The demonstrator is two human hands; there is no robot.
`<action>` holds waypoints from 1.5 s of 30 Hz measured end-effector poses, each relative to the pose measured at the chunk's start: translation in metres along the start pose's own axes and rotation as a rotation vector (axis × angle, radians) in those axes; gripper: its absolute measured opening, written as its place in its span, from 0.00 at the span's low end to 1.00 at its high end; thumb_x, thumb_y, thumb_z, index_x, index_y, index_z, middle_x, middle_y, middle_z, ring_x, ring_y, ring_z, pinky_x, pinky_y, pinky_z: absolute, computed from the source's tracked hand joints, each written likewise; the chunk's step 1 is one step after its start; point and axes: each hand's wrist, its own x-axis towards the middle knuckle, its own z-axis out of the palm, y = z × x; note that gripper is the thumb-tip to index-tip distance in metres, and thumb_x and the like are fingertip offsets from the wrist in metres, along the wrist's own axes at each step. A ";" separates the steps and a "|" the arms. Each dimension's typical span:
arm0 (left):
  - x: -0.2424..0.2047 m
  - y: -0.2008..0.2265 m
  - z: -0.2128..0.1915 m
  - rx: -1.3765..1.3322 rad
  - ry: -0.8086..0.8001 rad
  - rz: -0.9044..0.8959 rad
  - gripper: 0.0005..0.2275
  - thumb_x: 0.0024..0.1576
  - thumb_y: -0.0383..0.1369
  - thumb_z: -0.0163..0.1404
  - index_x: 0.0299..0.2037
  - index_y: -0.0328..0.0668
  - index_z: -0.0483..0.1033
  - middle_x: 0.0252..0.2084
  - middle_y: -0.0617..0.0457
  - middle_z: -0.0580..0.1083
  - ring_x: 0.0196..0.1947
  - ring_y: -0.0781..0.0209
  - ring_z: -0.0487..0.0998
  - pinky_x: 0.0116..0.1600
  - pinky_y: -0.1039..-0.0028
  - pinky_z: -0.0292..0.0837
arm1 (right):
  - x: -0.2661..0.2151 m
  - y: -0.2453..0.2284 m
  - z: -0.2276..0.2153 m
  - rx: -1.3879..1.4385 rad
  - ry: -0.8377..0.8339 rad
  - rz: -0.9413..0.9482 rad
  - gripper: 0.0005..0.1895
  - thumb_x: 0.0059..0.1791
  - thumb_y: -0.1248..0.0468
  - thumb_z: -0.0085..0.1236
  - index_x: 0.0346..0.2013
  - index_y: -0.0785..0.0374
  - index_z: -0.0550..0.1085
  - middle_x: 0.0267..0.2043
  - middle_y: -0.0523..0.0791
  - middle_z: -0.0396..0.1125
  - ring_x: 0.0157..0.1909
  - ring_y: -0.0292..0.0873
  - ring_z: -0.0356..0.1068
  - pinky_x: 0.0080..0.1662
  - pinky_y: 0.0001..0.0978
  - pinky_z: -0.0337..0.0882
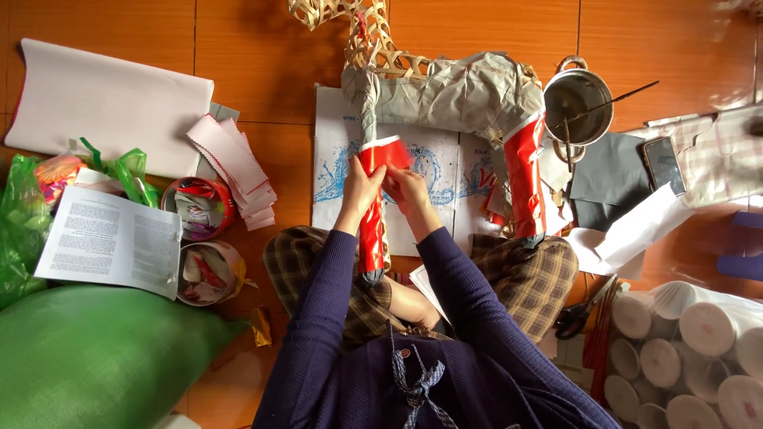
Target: Cutting paper strips and wrapping them around the legs of a paper mache giraffe model
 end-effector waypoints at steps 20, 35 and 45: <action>-0.033 0.038 -0.036 -0.854 -0.022 -0.081 0.44 0.56 0.54 0.55 0.69 0.46 0.34 0.63 0.21 0.60 0.60 0.29 0.68 0.60 0.47 0.67 | 0.014 -0.035 0.062 -0.164 -0.308 0.164 0.12 0.44 0.63 0.68 0.32 0.68 0.74 0.21 0.48 0.70 0.23 0.44 0.75 0.26 0.36 0.77; 0.007 0.036 -0.008 -0.290 0.154 0.013 0.20 0.62 0.46 0.40 0.31 0.41 0.78 0.25 0.47 0.76 0.27 0.55 0.78 0.31 0.67 0.73 | 0.049 -0.215 -0.104 -1.120 0.262 -0.816 0.05 0.48 0.61 0.54 0.38 0.51 0.74 0.38 0.45 0.69 0.46 0.49 0.70 0.48 0.42 0.72; 0.102 -0.058 -0.002 0.003 0.280 0.045 0.21 0.61 0.44 0.41 0.31 0.32 0.78 0.32 0.38 0.77 0.41 0.38 0.78 0.47 0.53 0.71 | 0.062 -0.259 -0.236 -1.767 0.544 -0.290 0.12 0.52 0.61 0.48 0.49 0.50 0.73 0.47 0.51 0.63 0.45 0.57 0.74 0.46 0.50 0.75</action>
